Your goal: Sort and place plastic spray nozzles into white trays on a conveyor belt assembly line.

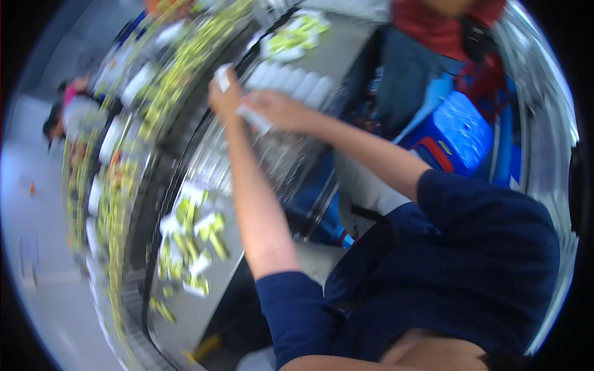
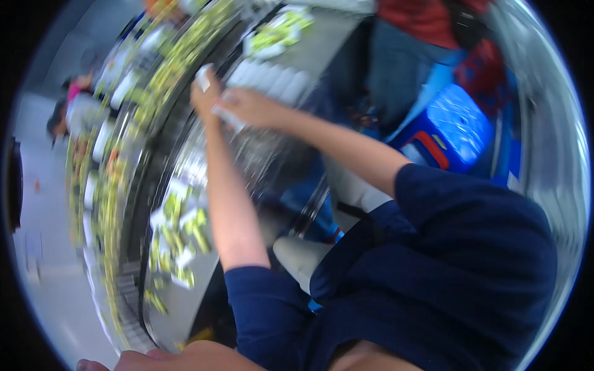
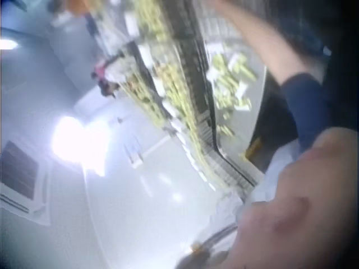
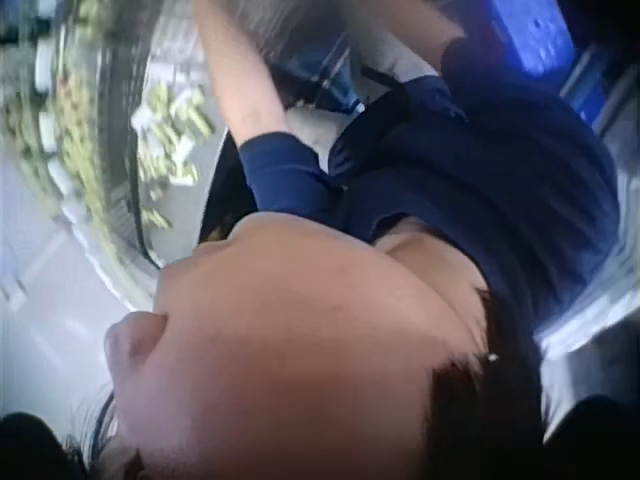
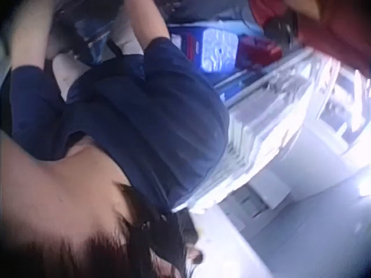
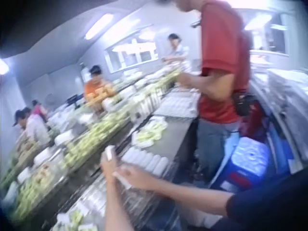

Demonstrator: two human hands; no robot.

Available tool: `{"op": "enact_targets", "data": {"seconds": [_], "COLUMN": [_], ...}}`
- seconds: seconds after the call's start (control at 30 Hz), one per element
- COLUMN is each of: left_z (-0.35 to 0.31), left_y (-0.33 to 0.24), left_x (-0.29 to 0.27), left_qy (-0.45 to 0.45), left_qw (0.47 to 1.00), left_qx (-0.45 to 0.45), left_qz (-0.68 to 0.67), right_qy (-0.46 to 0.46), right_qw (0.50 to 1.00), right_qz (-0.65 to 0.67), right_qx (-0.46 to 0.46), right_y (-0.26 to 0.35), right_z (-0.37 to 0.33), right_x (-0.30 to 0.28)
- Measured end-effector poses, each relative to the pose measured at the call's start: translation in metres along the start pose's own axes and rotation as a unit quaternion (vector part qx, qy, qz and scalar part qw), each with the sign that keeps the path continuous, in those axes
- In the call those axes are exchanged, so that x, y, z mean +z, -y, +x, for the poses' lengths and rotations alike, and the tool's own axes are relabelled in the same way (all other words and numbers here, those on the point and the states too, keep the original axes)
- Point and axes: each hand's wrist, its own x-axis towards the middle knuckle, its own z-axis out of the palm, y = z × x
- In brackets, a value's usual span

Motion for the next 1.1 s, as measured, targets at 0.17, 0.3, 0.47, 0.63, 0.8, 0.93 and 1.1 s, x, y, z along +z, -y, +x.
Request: {"op": "enact_targets", "data": {"seconds": [0.17, 0.3, 0.47, 0.63, 0.8, 0.93, 1.1], "left_z": [0.000, 0.001, 0.003, 0.004, 0.004, 0.003, 0.000], "left_y": [0.012, 0.012, 0.006, 0.006, 0.010, 0.009, 0.004], "left_x": [-0.016, -0.020, -0.010, -0.009, -0.010, -0.010, -0.012], "left_qy": [0.003, 0.045, 0.053, 0.055, 0.048, 0.048, 0.057], "left_qw": [0.997, 0.996, 0.994, 0.995, 0.994, 0.993, 0.995], "left_qx": [0.081, 0.064, 0.077, 0.076, 0.077, 0.089, 0.068], "left_qz": [-0.001, -0.040, -0.050, -0.044, -0.054, -0.059, -0.035], "right_qy": [-0.006, 0.003, 0.002, -0.002, 0.005, 0.010, 0.010], "right_qw": [0.987, 0.991, 0.993, 0.995, 0.996, 0.996, 0.996], "right_qz": [-0.152, -0.132, -0.119, -0.091, -0.085, -0.085, -0.085], "right_qx": [-0.046, -0.037, -0.019, -0.028, -0.025, -0.019, -0.029], "right_y": [0.010, 0.035, 0.037, 0.025, 0.025, 0.024, 0.025], "right_z": [-0.007, -0.020, -0.016, -0.008, -0.010, -0.009, -0.010], "right_x": [0.009, 0.012, 0.005, 0.004, 0.006, 0.005, 0.004]}}
